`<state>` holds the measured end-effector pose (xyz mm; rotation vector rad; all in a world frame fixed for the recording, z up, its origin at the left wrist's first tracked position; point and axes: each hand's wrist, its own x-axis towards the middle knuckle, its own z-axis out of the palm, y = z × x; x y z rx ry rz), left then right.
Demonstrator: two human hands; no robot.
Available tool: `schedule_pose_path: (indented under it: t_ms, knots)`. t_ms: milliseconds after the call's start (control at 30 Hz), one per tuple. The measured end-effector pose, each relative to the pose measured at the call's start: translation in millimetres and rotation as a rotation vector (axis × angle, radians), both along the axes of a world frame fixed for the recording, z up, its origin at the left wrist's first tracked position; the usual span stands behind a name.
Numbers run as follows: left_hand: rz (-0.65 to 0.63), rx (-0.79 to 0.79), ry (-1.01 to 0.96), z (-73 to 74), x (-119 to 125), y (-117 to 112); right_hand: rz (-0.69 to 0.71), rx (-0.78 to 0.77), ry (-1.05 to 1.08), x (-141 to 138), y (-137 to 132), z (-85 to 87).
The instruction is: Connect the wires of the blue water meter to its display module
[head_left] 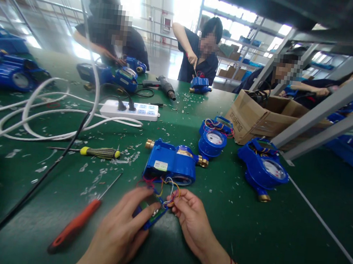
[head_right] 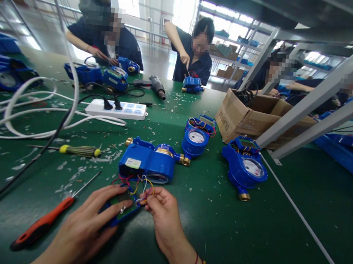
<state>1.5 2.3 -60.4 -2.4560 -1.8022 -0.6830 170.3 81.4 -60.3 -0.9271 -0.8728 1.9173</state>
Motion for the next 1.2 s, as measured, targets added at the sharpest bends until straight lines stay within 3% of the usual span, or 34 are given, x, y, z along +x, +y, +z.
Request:
schedule_pose_path:
  t_ms: [300, 733, 900, 1000, 1100, 1200]
  knots:
    - [0.005, -0.036, 0.016, -2.1, 0, 1, 0.003, 0.093, -0.066, 2, -1, -2.6]
    - [0.012, -0.095, -0.027, -2.6, -2, 1, -0.073, 0.175, -0.344, 6, 6, -10.2]
    - [0.053, -0.137, -0.176, 6.7, 3, 1, -0.026, 0.148, -0.297, 6, 6, -7.8]
    - [0.127, -0.047, -0.291, 15.0, 11, 4, 0.004, 0.125, -0.253, 4, 6, -4.9]
    - [0.141, 0.04, -0.291, 21.8, 21, 10, 0.034, 0.117, -0.216, 3, 4, -1.4]
    - [0.129, 0.014, -0.258, 25.7, 31, 18, 0.051, 0.113, -0.191, 2, 3, -0.1]
